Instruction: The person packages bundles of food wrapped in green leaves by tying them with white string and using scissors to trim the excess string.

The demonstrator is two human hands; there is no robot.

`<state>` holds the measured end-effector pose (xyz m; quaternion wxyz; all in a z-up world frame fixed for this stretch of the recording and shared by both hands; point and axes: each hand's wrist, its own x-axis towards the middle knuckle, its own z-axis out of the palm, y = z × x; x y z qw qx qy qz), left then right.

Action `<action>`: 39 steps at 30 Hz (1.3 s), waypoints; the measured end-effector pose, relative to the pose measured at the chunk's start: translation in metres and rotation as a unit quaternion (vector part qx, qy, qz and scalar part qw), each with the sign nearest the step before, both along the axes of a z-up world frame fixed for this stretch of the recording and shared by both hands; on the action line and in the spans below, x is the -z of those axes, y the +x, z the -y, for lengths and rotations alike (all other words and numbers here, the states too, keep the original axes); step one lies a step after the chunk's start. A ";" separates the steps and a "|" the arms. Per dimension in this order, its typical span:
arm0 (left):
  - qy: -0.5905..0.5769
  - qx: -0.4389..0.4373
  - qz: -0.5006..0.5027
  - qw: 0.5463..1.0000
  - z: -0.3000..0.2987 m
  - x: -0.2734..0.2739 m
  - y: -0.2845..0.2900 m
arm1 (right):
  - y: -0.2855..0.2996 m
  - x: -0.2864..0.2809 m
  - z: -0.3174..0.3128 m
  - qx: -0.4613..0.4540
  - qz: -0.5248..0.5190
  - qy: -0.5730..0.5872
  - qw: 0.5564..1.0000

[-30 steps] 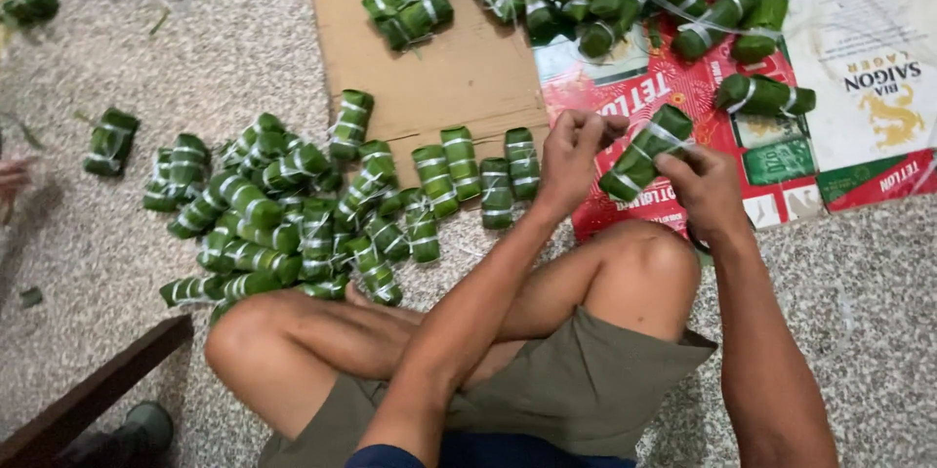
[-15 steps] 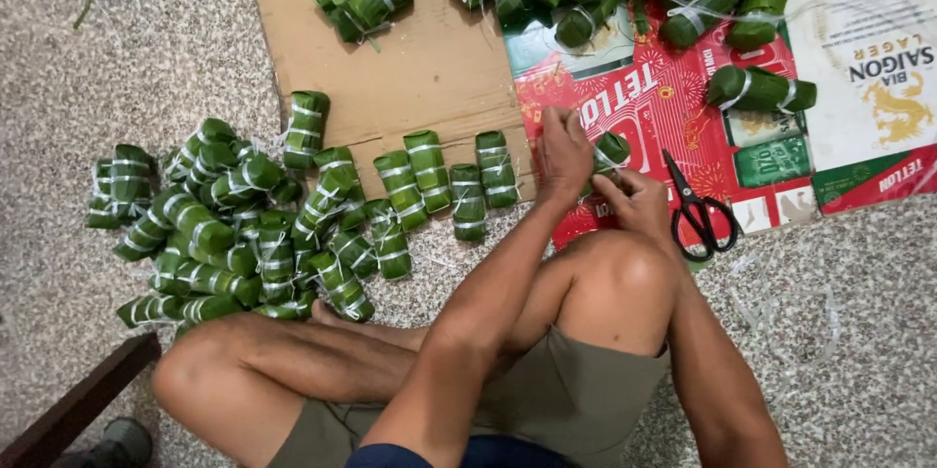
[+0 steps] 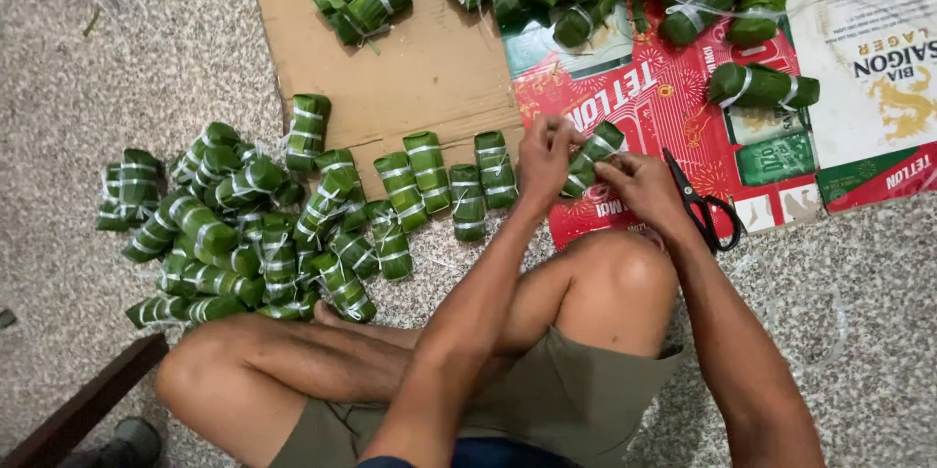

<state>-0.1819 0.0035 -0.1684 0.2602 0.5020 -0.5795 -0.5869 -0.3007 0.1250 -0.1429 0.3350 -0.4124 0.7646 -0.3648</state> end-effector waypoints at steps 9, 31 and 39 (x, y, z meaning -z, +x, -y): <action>-0.115 0.224 -0.061 0.966 -0.006 0.000 0.016 | 0.005 -0.037 0.006 -0.058 0.010 0.048 0.997; -0.156 0.250 -0.131 0.947 -0.007 0.044 0.024 | -0.001 -0.083 0.011 -0.102 -0.136 0.102 0.980; -0.071 0.239 -0.110 0.962 -0.001 0.026 0.028 | -0.009 -0.005 -0.006 -0.058 -0.037 0.002 0.998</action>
